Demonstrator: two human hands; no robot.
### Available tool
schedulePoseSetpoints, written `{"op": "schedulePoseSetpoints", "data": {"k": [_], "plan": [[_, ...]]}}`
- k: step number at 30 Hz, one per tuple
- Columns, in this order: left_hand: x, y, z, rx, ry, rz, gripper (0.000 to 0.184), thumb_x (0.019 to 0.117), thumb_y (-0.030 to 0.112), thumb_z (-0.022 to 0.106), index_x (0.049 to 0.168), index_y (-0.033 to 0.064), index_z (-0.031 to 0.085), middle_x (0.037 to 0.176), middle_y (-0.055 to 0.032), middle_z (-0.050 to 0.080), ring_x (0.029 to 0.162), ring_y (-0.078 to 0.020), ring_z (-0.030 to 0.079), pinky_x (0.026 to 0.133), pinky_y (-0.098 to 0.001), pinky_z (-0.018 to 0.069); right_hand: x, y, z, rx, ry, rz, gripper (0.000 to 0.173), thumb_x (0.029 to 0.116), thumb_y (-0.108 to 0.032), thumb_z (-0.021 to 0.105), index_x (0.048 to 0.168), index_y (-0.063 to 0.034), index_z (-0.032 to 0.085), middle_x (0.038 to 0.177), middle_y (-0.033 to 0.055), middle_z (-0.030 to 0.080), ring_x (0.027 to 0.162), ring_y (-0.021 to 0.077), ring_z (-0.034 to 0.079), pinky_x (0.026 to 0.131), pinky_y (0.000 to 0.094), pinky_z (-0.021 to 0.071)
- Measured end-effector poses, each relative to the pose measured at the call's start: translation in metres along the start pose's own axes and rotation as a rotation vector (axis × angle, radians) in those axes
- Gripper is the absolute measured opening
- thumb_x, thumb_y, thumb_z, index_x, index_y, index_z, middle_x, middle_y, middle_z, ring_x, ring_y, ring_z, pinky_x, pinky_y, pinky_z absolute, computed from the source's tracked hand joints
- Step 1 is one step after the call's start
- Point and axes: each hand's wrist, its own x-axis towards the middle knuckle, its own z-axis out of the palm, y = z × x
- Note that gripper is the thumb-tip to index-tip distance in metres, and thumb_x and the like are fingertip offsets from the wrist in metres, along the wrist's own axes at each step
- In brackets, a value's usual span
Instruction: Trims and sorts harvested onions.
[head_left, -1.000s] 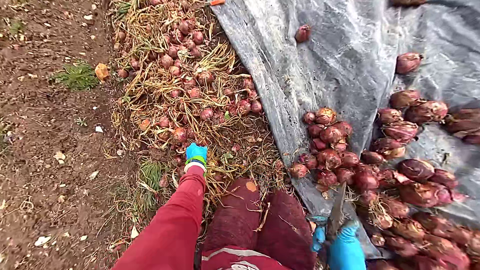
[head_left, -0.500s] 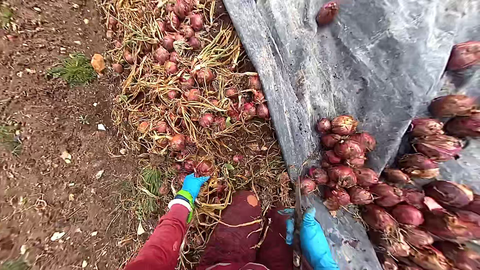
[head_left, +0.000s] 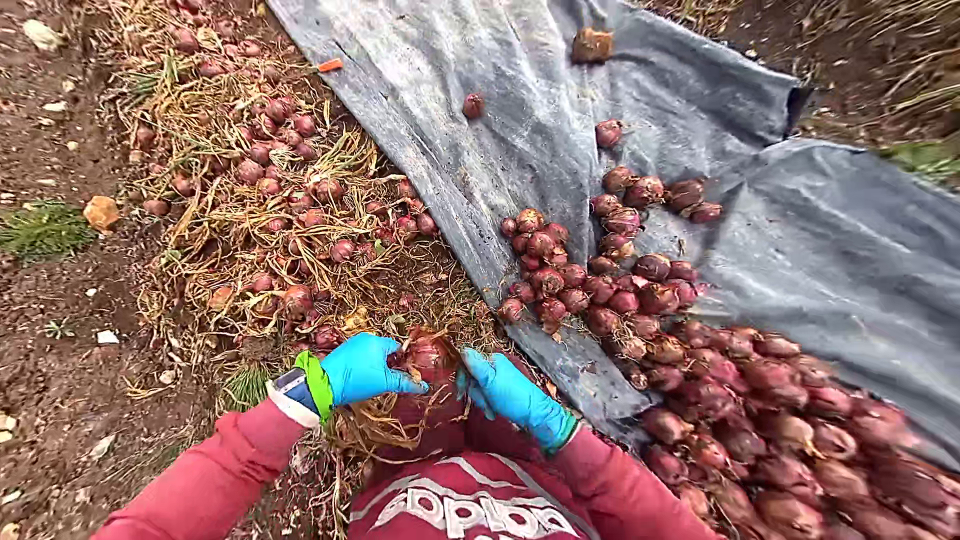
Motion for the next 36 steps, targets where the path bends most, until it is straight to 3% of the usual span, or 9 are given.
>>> {"op": "schedulePoseSetpoints", "data": {"k": [4,7,11,17,23,28,30,33,36], "plan": [[-0.014,0.020,0.014,-0.008,0.325,-0.052,0.059,0.0850,0.067,0.075,0.113,0.0149,0.075,0.093,-0.0076,0.076,0.092,-0.0255,0.074,0.085,-0.0561,0.0591,-0.041,0.027,0.004,0.067,0.135,0.009,0.087,0.1001,-0.075,0.018,0.096,-0.0062,0.070,0.058,0.0058,0.057,0.045,0.0171,0.054,0.045,0.0351,0.0510],[-0.026,0.086,0.047,0.213,0.137,0.103,0.041,0.0969,0.055,0.063,0.102,0.0155,0.074,0.092,-0.0062,0.074,0.091,-0.0263,0.072,0.083,-0.0565,0.0577,-0.063,0.042,0.004,-0.067,0.041,0.027,0.088,0.0905,-0.087,0.024,0.092,-0.0105,0.067,0.062,0.0022,0.060,0.049,0.0149,0.058,0.048,0.0337,0.0528],[-0.009,0.123,0.069,0.198,0.033,0.267,0.033,0.1044,0.042,0.056,0.120,0.0184,0.073,0.111,-0.0087,0.075,0.105,-0.0311,0.071,0.088,-0.0627,0.0557,-0.095,0.047,-0.001,0.017,0.292,-0.097,0.096,0.0801,-0.096,0.024,0.089,-0.0111,0.066,0.058,0.0037,0.058,0.043,0.0173,0.056,0.041,0.0348,0.0510],[0.033,-0.079,0.050,-0.425,0.482,-0.376,0.046,0.0986,0.050,0.065,0.126,0.0139,0.073,0.114,-0.0143,0.075,0.113,-0.0330,0.070,0.099,-0.0624,0.0534,-0.077,0.073,-0.039,0.322,0.703,0.001,0.091,0.0963,-0.076,-0.001,0.098,-0.0100,0.061,0.053,0.0024,0.053,0.041,0.0183,0.053,0.039,0.0387,0.0514],[0.069,-0.215,0.073,-0.685,0.802,-0.862,0.041,0.0985,0.045,0.068,0.119,0.0099,0.074,0.106,-0.0138,0.077,0.104,-0.0343,0.073,0.097,-0.0629,0.0534,-0.018,0.087,-0.033,0.221,0.507,0.224,0.090,0.1017,-0.067,0.000,0.108,-0.0045,0.064,0.059,0.0060,0.058,0.043,0.0200,0.056,0.041,0.0400,0.0535],[0.168,-0.231,0.048,-0.295,0.367,-0.641,0.040,0.0956,0.019,0.065,0.135,0.0249,0.067,0.128,-0.0129,0.071,0.120,-0.0348,0.068,0.101,-0.0649,0.0518,0.031,0.075,-0.032,0.197,0.399,0.382,0.086,0.1033,-0.065,0.004,0.105,-0.0041,0.064,0.059,0.0068,0.060,0.045,0.0202,0.058,0.043,0.0385,0.0539],[0.204,-0.241,0.046,-0.052,0.123,-0.532,0.057,0.0881,0.012,0.070,0.144,0.0176,0.059,0.135,-0.0161,0.067,0.123,-0.0379,0.065,0.100,-0.0660,0.0519,0.041,0.078,-0.037,0.229,0.380,0.432,0.085,0.1028,-0.067,0.009,0.109,-0.0038,0.066,0.060,0.0074,0.060,0.045,0.0205,0.058,0.043,0.0379,0.0536],[0.228,-0.234,0.035,0.231,-0.176,-0.545,0.056,0.0795,0.021,0.082,0.126,-0.0025,0.063,0.129,-0.0270,0.063,0.113,-0.0447,0.066,0.087,-0.0680,0.0558,0.048,0.084,-0.043,0.271,0.376,0.464,0.087,0.1007,-0.071,0.010,0.103,-0.0050,0.066,0.060,0.0069,0.061,0.044,0.0198,0.057,0.042,0.0367,0.0529],[0.232,-0.242,0.018,0.341,-0.327,-0.541,0.060,0.0729,0.052,0.086,0.104,0.0024,0.073,0.108,-0.0204,0.073,0.102,-0.0388,0.071,0.083,-0.0667,0.0555,0.054,0.084,-0.049,0.287,0.399,0.499,0.084,0.1038,-0.066,0.009,0.111,-0.0044,0.067,0.061,0.0084,0.062,0.044,0.0209,0.058,0.043,0.0380,0.0541]]}}
